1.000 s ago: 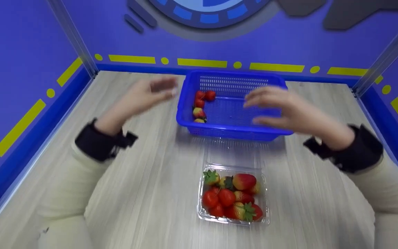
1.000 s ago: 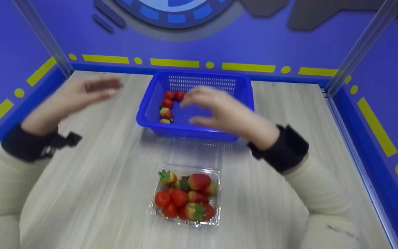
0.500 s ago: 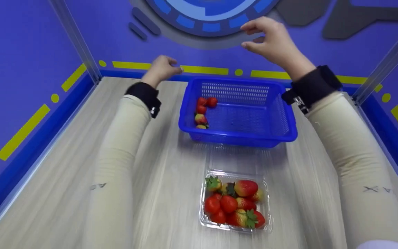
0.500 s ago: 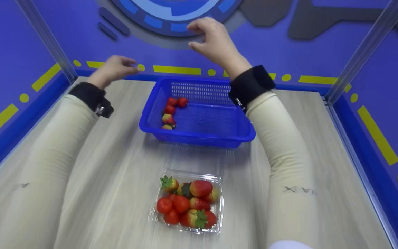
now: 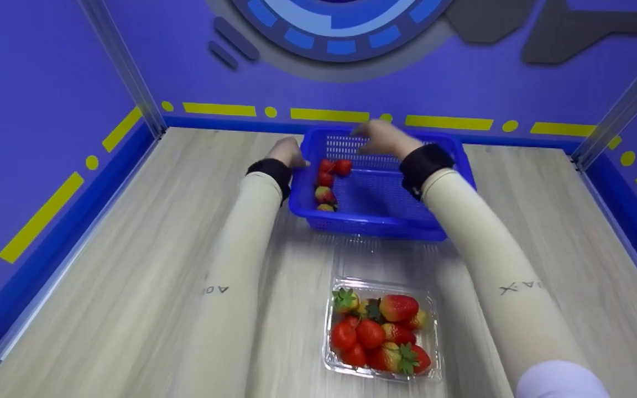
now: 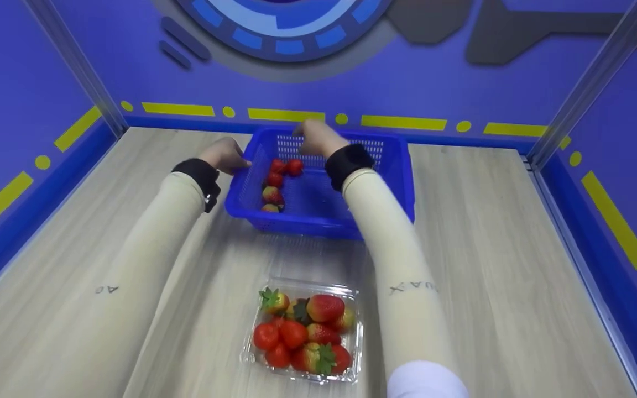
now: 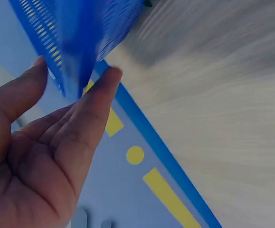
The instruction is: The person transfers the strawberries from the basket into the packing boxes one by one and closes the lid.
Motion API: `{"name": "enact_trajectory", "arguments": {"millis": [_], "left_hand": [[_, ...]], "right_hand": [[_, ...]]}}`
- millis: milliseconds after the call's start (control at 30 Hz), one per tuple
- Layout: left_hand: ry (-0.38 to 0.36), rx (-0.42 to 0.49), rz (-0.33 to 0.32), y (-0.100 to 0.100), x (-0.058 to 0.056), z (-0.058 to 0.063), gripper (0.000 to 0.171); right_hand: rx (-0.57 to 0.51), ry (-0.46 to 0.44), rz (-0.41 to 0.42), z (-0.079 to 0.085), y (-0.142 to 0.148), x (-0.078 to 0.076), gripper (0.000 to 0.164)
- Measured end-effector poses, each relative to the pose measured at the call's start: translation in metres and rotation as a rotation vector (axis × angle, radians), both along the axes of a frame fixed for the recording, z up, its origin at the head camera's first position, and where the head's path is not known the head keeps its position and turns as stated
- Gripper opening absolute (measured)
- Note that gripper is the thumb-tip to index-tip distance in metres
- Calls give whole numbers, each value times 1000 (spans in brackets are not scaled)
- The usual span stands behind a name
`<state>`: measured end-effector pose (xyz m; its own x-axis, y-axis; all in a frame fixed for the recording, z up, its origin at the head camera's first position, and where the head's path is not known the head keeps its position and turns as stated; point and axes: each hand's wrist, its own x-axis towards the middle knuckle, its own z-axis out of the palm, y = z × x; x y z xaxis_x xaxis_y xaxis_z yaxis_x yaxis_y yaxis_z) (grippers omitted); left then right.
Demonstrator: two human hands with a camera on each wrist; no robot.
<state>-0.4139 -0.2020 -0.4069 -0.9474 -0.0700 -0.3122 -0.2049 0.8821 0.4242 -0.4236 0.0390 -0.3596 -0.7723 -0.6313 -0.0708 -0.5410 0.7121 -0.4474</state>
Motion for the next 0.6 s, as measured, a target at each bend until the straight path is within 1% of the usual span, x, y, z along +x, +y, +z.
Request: {"name": "enact_trajectory", "arguments": {"millis": [33,67,100,167,233,267,300,333,367,400,433,467,500,533,600], "left_hand": [[2,-23,-1,-2,-7,-11,44],[-6,-38,3,-6,-19,-25,47],[-9,-50,9,-8,-24,-33,48],[-65,-72,25,-9,-33,-41,56],[-32,-109,47,-11,-43,-54,52],[-3,-131,50,-12,-49,-63,50],[31,-152,52,-11,-50,-68,45],[35,-156,57,-9,-50,-71,45],[41,-158,61,-5,-43,-66,43],[47,-151,70,0,-34,-58,41],[40,-141,85,6,-18,-43,38],[28,-124,95,12,-5,-29,38],[9,-100,116,19,11,-14,39],[-12,-75,132,24,23,0,41],[-1,-64,144,32,41,16,40]], "right_hand": [[25,-14,9,-8,-4,1,49],[50,-27,16,-15,-7,3,49],[75,-43,20,-21,-11,4,50],[125,-64,21,-32,-16,5,53],[158,-83,16,-39,-21,5,55],[175,-88,16,-43,-22,5,56],[192,-91,20,-46,-24,5,57],[202,-98,20,-49,-25,6,57],[202,-114,17,-52,-26,6,57],[208,-112,23,-55,-28,6,57],[206,-117,23,-59,-29,6,57],[201,-124,21,-62,-30,6,57],[191,-132,15,-65,-31,6,56],[170,-171,-14,-68,-32,6,55],[125,-278,-108,-74,-32,7,52]]}}
